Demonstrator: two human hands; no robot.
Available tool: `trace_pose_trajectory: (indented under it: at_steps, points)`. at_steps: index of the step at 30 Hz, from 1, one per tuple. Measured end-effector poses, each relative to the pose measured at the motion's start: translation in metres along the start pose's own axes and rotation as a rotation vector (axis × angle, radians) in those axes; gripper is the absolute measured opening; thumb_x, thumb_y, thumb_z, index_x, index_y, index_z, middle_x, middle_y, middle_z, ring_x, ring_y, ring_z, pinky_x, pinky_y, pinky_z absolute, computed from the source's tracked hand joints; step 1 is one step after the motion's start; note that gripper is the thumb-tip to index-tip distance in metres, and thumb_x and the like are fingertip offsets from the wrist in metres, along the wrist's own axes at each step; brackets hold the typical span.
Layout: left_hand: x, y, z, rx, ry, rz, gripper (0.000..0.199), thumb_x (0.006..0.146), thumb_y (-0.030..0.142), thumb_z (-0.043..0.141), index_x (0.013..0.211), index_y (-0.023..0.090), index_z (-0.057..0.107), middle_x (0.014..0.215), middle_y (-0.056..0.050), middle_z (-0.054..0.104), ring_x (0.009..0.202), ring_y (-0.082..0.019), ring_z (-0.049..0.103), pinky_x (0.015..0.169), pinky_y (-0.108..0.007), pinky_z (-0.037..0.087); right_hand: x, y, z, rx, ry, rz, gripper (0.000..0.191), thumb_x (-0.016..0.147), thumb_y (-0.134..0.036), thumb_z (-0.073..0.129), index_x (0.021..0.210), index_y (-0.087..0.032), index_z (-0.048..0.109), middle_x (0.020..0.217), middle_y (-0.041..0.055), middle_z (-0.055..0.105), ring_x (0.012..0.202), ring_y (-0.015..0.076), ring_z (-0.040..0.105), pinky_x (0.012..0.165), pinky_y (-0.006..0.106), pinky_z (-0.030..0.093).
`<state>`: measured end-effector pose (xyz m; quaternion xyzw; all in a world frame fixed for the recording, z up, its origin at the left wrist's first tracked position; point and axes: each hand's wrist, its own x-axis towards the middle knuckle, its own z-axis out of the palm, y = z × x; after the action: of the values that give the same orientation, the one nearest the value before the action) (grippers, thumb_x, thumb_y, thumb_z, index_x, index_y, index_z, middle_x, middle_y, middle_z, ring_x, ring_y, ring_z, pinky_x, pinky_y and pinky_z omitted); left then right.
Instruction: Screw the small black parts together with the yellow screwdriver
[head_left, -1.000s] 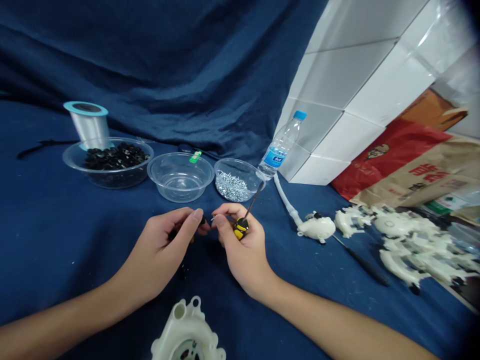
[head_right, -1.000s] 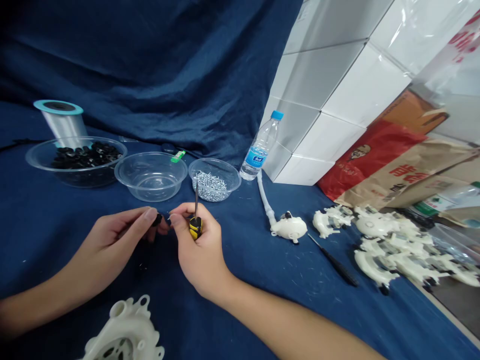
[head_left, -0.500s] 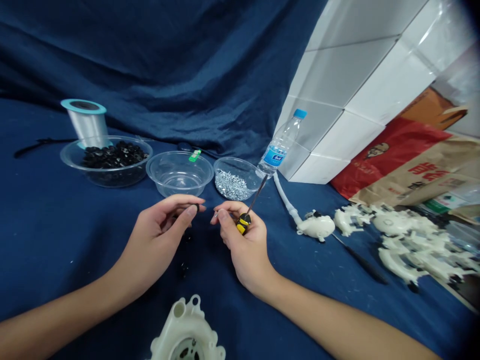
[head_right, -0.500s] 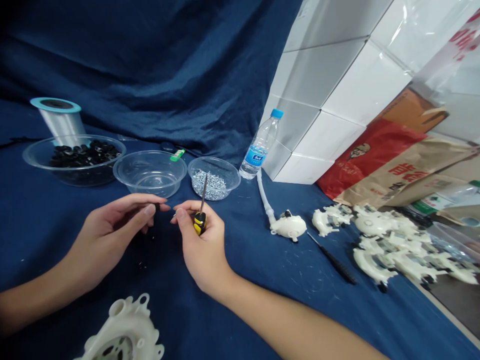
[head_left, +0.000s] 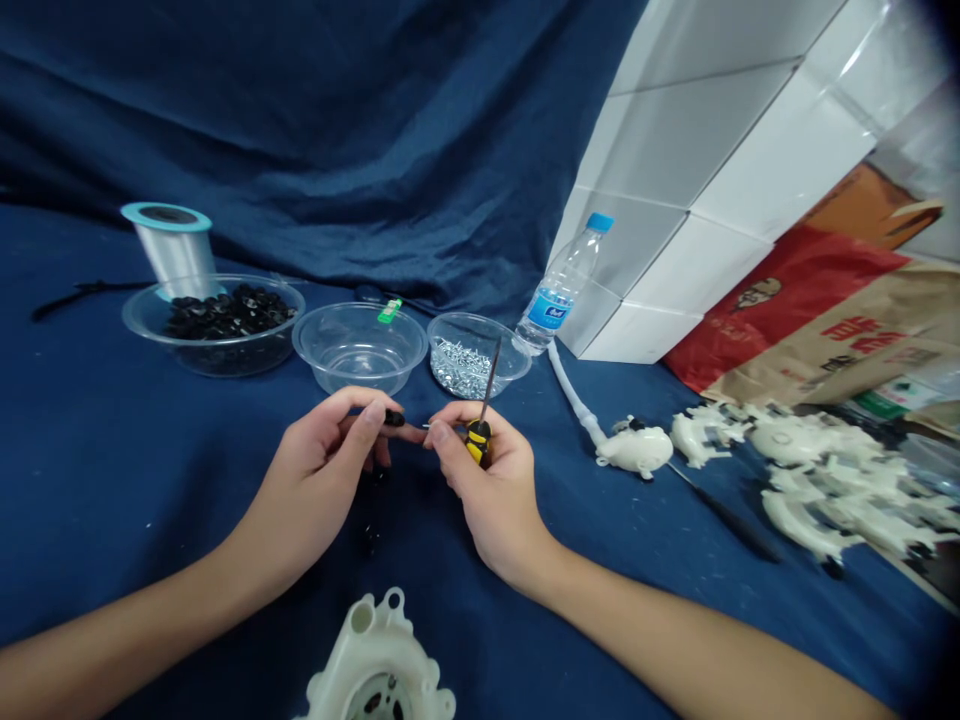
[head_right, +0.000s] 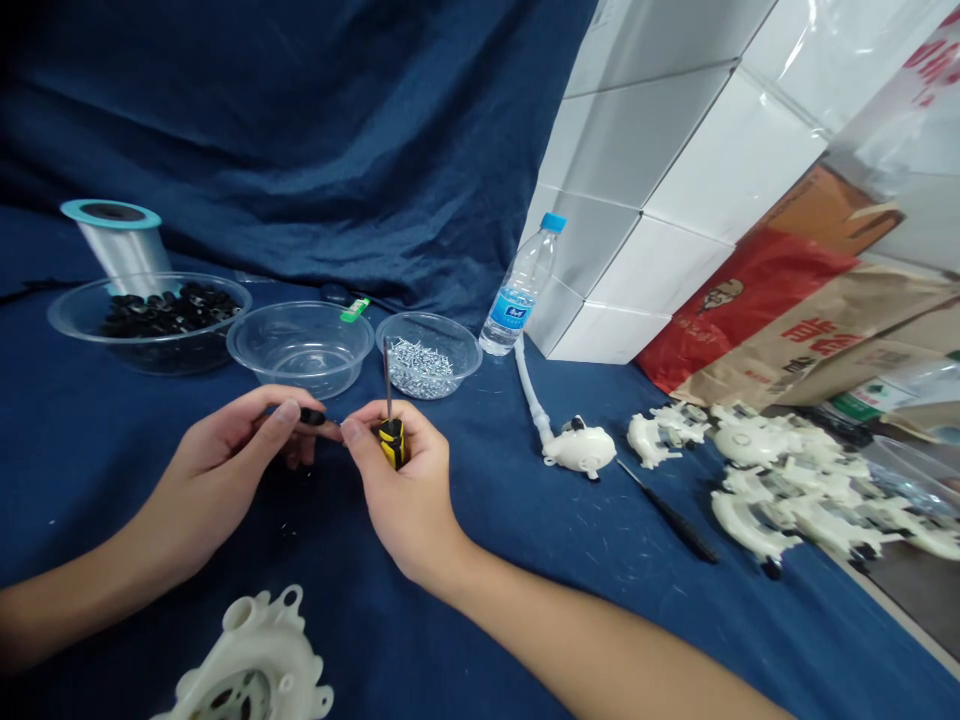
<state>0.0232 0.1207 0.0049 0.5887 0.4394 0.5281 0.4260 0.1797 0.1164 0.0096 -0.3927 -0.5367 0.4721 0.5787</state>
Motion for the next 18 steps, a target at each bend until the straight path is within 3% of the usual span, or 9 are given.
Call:
trace_pose_trajectory:
  at_steps: [11, 18]
  points:
    - [-0.0022, 0.0028, -0.0006, 0.025, -0.022, 0.003, 0.021, 0.094, 0.043, 0.056, 0.096, 0.025, 0.068, 0.067, 0.006, 0.057, 0.065, -0.01, 0.052, 0.061, -0.02, 0.042, -0.0006, -0.0037, -0.0003, -0.024, -0.103, -0.005, 0.012, 0.085, -0.024, 0.072, 0.077, -0.017, 0.065, 0.067, -0.0043, 0.055, 0.058, 0.0069, 0.041, 0.054, 0.022, 0.033]
    - [-0.0049, 0.009, -0.0003, 0.013, -0.019, 0.005, 0.019, 0.092, 0.04, 0.06, 0.095, 0.024, 0.07, 0.067, 0.005, 0.059, 0.064, -0.011, 0.054, 0.062, -0.02, 0.046, -0.0006, -0.0013, -0.0009, -0.003, -0.073, 0.032, 0.012, 0.085, -0.028, 0.072, 0.082, -0.019, 0.065, 0.064, -0.0056, 0.05, 0.054, 0.0076, 0.037, 0.051, 0.023, 0.03]
